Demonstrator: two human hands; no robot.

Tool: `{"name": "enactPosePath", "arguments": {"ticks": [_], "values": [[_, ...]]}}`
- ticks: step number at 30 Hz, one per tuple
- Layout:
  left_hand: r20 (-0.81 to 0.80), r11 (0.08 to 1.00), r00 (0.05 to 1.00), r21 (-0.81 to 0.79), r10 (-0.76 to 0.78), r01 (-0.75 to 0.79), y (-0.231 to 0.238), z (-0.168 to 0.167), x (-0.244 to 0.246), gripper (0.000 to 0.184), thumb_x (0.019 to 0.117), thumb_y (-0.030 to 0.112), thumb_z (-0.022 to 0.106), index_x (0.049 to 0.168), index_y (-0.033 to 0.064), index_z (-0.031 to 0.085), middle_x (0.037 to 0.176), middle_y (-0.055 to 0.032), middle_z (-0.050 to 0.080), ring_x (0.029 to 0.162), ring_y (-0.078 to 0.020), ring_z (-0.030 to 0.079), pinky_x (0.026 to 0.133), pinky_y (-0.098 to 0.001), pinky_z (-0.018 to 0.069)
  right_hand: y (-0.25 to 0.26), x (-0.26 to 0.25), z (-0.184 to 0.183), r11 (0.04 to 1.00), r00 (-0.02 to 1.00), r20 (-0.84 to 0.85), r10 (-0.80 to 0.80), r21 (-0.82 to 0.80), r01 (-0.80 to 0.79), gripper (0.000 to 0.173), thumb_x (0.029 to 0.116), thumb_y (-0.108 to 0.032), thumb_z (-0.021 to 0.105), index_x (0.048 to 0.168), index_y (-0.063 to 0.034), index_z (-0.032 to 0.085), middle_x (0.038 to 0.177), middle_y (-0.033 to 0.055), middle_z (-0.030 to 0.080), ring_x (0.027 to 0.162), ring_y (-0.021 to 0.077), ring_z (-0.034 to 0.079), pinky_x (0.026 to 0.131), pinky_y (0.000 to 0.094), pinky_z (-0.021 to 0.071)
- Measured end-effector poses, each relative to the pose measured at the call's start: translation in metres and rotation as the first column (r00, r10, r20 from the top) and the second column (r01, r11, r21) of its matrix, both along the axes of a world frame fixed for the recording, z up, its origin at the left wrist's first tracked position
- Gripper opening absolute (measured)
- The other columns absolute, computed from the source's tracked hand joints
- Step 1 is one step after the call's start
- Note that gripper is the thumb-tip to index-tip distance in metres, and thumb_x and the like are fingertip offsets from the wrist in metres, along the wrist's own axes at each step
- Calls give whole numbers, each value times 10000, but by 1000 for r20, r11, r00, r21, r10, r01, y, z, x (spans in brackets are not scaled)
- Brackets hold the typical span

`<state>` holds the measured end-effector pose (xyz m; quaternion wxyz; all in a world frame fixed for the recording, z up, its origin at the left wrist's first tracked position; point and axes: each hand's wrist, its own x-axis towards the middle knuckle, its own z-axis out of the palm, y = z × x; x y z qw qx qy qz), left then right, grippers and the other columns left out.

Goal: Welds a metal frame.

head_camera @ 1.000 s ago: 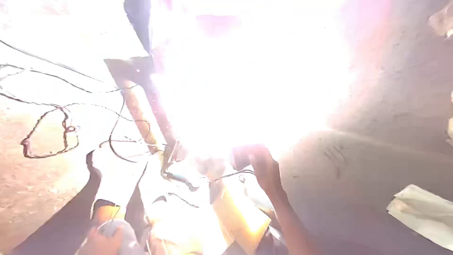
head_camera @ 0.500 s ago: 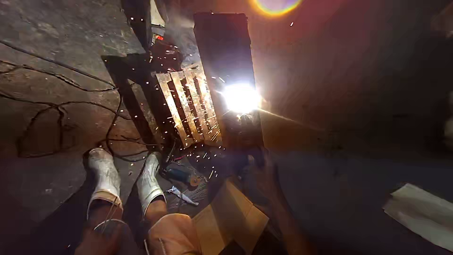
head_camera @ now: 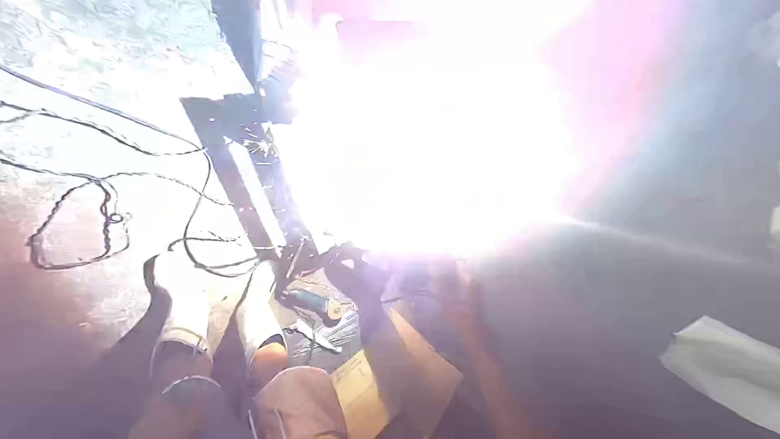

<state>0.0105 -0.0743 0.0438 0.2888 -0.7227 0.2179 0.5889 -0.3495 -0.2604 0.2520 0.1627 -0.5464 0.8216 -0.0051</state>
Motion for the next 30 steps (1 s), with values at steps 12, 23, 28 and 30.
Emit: {"name": "enactPosePath", "arguments": {"ticks": [12,23,28,30], "values": [[52,892,997,-450,65,-35,57,-61,5,916,885,551,692,1501,-64,403,1302,-357,603,1197,-529,603,972,-711,470,0,-12,-10,992,994,8,108,-68,-108,572,990,-306,661,1464,-13,530,1157,164,726,988,223,730,873,424,605],[96,928,995,-370,-1,37,46,-50,2,931,897,609,657,1529,-20,392,1290,-326,630,1195,-503,620,980,-686,488,-10,-19,-17,988,989,-21,147,-53,-148,584,1001,-345,639,1466,-11,525,1362,188,642,1218,256,656,1042,440,531],[90,916,996,-401,18,20,60,-68,8,923,884,567,672,1531,-18,371,1261,-350,623,1146,-541,619,916,-733,477,-12,-18,-17,989,990,5,141,-55,-140,588,996,-325,653,1474,-10,515,1268,185,688,1097,258,709,957,452,579],[102,919,995,-394,19,23,61,-69,7,915,872,590,668,1523,5,399,1239,-345,636,1125,-537,631,905,-729,484,-13,-18,-17,988,989,-2,146,-44,-146,594,1001,-325,644,1481,-4,507,1275,196,687,1110,270,707,969,460,571]]}}
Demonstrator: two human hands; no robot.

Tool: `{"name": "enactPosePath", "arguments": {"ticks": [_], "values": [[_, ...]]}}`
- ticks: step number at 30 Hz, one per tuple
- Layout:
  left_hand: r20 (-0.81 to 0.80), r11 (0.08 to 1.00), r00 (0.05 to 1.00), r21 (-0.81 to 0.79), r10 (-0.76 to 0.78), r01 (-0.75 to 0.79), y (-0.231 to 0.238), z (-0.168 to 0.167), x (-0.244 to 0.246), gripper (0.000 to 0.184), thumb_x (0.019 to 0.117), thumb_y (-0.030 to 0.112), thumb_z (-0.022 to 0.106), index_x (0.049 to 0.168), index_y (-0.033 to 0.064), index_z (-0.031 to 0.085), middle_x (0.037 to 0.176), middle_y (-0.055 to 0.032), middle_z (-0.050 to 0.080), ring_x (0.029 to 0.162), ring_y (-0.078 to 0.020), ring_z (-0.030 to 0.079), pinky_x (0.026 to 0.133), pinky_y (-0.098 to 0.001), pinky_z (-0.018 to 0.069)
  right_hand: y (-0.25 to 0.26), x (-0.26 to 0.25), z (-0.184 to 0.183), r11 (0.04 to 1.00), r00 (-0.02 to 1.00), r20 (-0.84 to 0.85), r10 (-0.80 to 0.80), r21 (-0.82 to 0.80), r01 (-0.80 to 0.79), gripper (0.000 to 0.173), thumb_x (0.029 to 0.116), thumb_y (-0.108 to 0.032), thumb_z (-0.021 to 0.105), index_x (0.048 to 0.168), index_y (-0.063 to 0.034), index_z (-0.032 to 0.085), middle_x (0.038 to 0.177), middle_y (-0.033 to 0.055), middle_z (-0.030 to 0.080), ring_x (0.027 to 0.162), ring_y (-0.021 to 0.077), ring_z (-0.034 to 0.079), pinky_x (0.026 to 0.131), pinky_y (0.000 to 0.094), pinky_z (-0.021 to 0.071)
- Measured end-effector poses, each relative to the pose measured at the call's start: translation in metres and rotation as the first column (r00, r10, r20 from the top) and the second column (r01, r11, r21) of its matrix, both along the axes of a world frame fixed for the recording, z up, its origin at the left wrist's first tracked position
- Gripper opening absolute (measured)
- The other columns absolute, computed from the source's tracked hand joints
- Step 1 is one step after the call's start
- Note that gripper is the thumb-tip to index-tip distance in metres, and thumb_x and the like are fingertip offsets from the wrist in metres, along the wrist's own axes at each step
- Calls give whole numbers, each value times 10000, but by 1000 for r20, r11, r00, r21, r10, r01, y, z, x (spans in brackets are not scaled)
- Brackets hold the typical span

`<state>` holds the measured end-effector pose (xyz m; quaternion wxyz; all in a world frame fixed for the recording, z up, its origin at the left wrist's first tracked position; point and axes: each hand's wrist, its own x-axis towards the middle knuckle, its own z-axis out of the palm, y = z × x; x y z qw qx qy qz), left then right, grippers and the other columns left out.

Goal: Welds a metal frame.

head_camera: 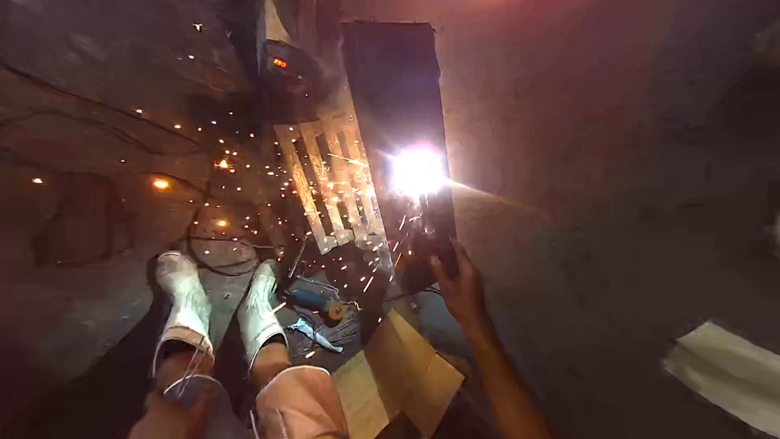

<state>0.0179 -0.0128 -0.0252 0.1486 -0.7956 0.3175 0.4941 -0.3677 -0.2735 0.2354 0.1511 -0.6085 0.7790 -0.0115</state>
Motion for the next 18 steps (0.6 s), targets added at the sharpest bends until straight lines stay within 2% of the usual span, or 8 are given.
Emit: {"name": "enactPosePath", "arguments": {"ticks": [7,9,10,12,13,15,16,18], "values": [[-42,996,998,-72,56,-59,6,-7,0,864,893,500,689,1510,-29,395,1301,-370,588,1195,-553,583,974,-741,440,-2,-4,-4,1000,1000,-1,16,-20,-16,571,997,-329,652,1460,-17,533,1169,161,728,1006,238,733,897,439,601],[-8,998,1000,-47,28,-28,3,-6,0,867,887,525,678,1512,-11,407,1287,-344,614,1182,-529,606,954,-723,465,-3,-3,-1,1000,1000,-12,-13,25,14,547,1005,-336,641,1449,-30,548,1133,148,737,984,235,736,884,445,605],[4,999,1000,-28,16,-16,0,-3,-1,862,884,529,669,1515,1,411,1294,-327,619,1184,-512,612,958,-709,470,-4,0,2,996,998,-35,-49,66,52,477,1007,-313,636,1389,-30,595,1076,148,739,939,249,735,850,462,606],[18,999,1000,37,-15,15,-9,6,-2,835,896,542,637,1523,40,411,1318,-273,629,1198,-451,629,971,-653,494,-3,8,8,985,991,-92,-102,133,113,261,1004,-230,626,1096,3,697,885,164,709,804,290,706,736,500,587],[25,999,1000,47,-13,12,-11,7,-2,827,888,540,644,1519,51,423,1306,-264,641,1191,-443,637,963,-647,502,-5,12,12,967,984,-97,-152,190,168,244,1005,-195,607,1107,12,687,920,180,696,845,304,689,776,511,573],[-9,1000,1000,-11,20,-20,-3,1,0,839,895,520,667,1509,9,413,1295,-315,621,1181,-490,620,959,-689,483,-4,10,11,976,989,-72,-126,169,137,340,1020,-248,627,1276,-25,630,984,187,703,860,315,704,778,531,586],[-23,999,999,-38,22,-23,3,-3,1,857,899,524,668,1515,-8,398,1293,-337,610,1177,-511,612,954,-708,474,-5,7,6,987,992,-67,-103,119,111,452,1008,-295,641,1390,-60,592,994,160,729,847,281,722,773,501,601],[-48,999,999,-47,17,-19,2,1,0,874,914,526,644,1537,-18,363,1340,-338,583,1220,-518,584,981,-710,453,-9,4,2,993,995,-68,-77,85,83,539,1004,-335,627,1466,-68,546,1085,136,741,907,241,731,833,453,603]]}}
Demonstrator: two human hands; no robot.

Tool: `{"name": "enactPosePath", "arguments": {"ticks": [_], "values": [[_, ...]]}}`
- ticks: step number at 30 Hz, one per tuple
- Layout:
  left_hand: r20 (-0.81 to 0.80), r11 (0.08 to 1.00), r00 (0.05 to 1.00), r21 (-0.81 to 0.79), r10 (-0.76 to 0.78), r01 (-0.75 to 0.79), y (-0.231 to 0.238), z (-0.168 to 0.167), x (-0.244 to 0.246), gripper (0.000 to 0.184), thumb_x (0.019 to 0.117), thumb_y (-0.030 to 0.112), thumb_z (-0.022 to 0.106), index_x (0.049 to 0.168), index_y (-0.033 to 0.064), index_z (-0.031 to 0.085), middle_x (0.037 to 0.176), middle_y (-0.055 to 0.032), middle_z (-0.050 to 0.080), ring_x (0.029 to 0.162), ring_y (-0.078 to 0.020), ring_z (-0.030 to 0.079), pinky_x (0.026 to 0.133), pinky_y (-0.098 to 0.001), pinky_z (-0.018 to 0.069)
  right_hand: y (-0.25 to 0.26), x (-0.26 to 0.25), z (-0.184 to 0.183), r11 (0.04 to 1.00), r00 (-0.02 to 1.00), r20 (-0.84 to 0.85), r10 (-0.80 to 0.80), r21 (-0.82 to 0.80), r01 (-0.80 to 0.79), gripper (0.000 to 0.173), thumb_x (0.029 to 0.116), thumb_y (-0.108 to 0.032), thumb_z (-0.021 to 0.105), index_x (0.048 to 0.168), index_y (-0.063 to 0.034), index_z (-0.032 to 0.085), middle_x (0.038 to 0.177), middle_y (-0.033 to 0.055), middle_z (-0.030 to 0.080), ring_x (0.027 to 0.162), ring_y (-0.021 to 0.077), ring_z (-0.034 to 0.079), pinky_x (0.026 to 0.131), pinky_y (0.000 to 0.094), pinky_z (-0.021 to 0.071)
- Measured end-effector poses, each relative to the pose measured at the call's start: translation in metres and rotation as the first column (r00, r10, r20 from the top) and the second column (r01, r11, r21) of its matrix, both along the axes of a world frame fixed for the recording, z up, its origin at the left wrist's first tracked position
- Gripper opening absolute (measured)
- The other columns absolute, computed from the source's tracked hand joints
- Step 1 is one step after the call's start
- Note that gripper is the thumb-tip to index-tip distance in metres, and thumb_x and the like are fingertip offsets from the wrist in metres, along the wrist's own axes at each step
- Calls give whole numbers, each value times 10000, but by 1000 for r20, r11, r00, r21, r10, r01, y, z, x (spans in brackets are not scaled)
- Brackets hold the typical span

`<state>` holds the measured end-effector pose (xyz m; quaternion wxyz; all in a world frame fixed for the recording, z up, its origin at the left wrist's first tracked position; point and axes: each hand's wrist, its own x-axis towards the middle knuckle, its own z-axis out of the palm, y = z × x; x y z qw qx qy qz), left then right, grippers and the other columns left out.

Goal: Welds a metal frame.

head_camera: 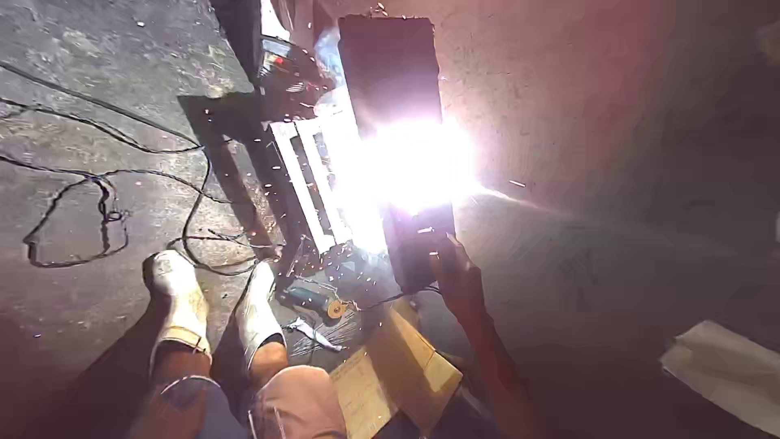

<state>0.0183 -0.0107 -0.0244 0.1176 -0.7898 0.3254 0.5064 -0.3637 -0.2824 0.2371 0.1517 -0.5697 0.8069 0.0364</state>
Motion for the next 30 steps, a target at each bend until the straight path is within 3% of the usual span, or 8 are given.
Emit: {"name": "enactPosePath", "arguments": {"ticks": [4,10,14,17,19,23,25,30], "values": [[-3,998,999,-21,51,-51,3,-7,-1,859,902,480,699,1517,-35,392,1375,-353,554,1265,-520,556,1029,-704,429,1,1,2,999,997,69,-37,-25,39,494,994,-297,648,1421,-56,588,1158,133,732,1024,215,717,935,433,580],[27,999,999,-28,-32,32,0,8,0,925,921,627,592,1565,10,349,1395,-319,565,1263,-504,570,1038,-677,434,-3,0,0,1000,999,29,-18,-22,18,556,992,-330,651,1463,-52,550,1135,155,738,991,252,729,910,459,585],[1,999,999,-12,35,-35,-3,4,-1,875,911,499,680,1536,-29,369,1372,-366,549,1258,-542,550,1024,-720,417,-4,1,1,999,1000,26,7,-41,-6,535,986,-389,654,1405,-60,602,1120,119,743,990,204,728,901,431,594],[18,999,1000,46,1,-2,-1,-2,0,890,910,550,652,1544,-5,364,1322,-342,594,1209,-523,592,972,-713,462,0,5,4,999,1000,23,-5,-47,6,507,985,-339,660,1389,-39,602,1128,134,733,1001,215,721,904,432,593],[12,999,1000,49,8,-8,2,-5,1,906,905,568,652,1551,6,356,1332,-342,588,1211,-521,591,972,-716,458,3,8,10,1000,1000,14,-26,10,26,570,998,-335,646,1480,-58,519,1282,172,679,1143,260,678,1009,463,543],[52,998,997,-36,57,-55,5,-8,-4,943,848,555,735,1511,-31,408,1261,-339,632,1177,-518,615,961,-710,472,-6,10,7,999,998,12,-54,11,53,558,992,-342,654,1459,-59,540,1174,154,717,1012,241,721,912,444,591],[29,997,996,-1,79,-79,-9,7,-7,918,865,508,748,1515,-36,397,1289,-350,612,1225,-524,584,1011,-702,445,-8,5,3,1000,1000,5,-29,-8,29,559,990,-368,657,1460,-86,553,1140,143,735,993,252,726,897,465,585],[-18,997,997,-13,80,-80,3,-4,0,892,896,495,703,1529,-39,370,1357,-372,552,1251,-536,554,1025,-704,433,-6,4,0,999,999,-12,30,-18,-30,557,1005,-342,637,1473,-58,529,1177,165,723,1031,270,724,926,472,584]]}}
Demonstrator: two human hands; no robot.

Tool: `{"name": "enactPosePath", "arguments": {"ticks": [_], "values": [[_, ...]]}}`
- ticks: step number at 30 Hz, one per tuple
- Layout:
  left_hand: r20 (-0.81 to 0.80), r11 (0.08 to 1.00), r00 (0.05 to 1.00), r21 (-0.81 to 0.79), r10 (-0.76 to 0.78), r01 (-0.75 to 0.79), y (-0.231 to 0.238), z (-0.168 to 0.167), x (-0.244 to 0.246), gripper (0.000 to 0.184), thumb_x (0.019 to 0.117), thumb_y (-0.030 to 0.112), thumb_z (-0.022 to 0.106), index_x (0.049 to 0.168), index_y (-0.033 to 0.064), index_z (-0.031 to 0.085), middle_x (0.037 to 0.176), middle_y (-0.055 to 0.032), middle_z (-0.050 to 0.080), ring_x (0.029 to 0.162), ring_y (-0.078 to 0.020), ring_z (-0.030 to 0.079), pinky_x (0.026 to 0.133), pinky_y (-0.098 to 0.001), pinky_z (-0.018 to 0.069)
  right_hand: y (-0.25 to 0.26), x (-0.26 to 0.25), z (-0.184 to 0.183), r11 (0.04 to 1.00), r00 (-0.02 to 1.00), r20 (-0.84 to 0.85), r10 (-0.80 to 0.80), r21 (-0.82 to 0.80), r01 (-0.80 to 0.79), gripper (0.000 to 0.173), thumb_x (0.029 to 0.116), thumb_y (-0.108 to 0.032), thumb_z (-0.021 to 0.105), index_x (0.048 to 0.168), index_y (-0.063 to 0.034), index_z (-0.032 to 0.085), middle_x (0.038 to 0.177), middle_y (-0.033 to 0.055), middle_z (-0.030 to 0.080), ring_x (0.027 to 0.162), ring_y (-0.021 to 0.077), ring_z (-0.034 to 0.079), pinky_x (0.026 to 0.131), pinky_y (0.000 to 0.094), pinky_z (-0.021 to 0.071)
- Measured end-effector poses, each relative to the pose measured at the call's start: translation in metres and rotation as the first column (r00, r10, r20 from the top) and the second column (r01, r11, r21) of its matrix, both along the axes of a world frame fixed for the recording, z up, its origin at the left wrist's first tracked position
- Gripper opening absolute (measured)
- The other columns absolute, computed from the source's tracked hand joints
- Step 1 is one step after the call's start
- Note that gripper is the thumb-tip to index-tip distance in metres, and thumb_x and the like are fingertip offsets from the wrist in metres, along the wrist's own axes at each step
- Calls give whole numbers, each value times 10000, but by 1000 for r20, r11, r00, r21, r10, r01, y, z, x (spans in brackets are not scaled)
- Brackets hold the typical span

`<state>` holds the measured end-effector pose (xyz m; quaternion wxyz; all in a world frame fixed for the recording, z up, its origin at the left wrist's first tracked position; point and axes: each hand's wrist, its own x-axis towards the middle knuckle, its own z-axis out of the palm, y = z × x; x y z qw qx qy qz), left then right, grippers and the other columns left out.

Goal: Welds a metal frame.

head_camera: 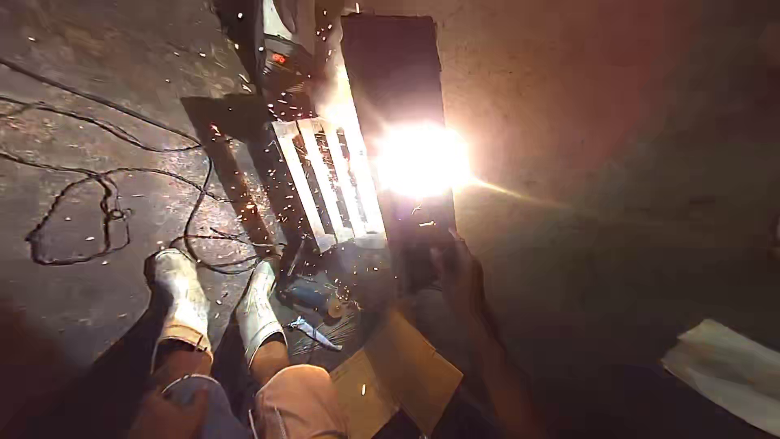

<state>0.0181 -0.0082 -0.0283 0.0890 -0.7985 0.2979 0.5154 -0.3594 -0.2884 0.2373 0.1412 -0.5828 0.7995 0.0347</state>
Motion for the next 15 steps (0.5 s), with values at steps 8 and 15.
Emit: {"name": "enactPosePath", "arguments": {"ticks": [8,15], "values": [[48,998,997,-19,-58,59,1,4,-2,970,864,589,698,1503,-77,397,1267,-365,618,1149,-537,625,941,-712,490,0,2,3,999,999,4,-45,16,45,578,999,-368,639,1481,-69,527,1231,169,707,1095,273,704,973,475,558],[35,997,999,-71,-11,14,2,3,-2,874,872,509,723,1471,-60,439,1255,-392,600,1175,-565,591,970,-736,448,3,-2,-2,1000,1000,12,-19,2,19,561,1006,-361,630,1483,-85,523,1145,147,730,995,253,728,894,477,591]]}}
